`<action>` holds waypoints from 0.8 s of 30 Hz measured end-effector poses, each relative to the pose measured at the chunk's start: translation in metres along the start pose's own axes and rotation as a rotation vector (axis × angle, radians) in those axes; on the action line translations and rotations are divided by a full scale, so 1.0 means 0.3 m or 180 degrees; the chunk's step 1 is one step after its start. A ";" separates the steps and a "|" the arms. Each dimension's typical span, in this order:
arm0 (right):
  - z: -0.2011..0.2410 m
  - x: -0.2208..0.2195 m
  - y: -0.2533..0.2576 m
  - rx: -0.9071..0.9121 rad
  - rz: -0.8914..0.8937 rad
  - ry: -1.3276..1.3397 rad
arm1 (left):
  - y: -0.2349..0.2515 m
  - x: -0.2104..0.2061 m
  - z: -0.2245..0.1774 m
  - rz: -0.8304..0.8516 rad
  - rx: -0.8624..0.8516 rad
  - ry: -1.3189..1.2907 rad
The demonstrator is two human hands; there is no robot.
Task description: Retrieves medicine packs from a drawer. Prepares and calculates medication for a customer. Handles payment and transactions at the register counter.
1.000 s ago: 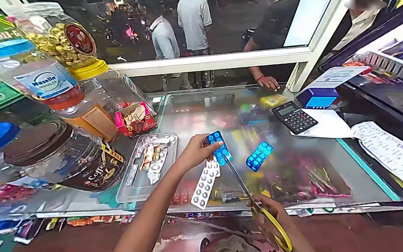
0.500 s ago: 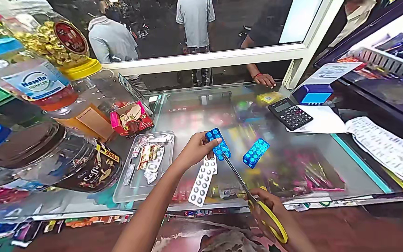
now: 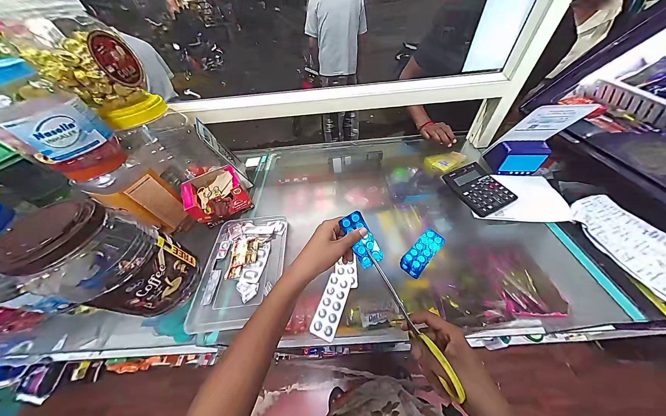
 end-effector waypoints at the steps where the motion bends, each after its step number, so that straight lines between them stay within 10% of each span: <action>1: 0.002 -0.001 0.002 0.0006 0.0027 0.0061 | -0.001 -0.003 0.004 0.0021 0.0012 0.0004; 14: -0.017 0.008 -0.020 -0.0123 0.0438 -0.0005 | 0.018 0.064 -0.003 -0.0378 -0.0367 0.0514; 24: -0.019 0.068 0.053 -0.0477 0.0534 -0.0658 | 0.108 -0.039 -0.004 0.0533 -0.0444 0.1844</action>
Point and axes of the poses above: each hand's wrist, its own y-axis towards the middle knuckle, its own x-axis out of the back of the hand, z = x × y, the point moved 9 cm from there along y, towards the middle knuckle, and after that the axes turned 12 degrees about -y, right-handed, at the moved point
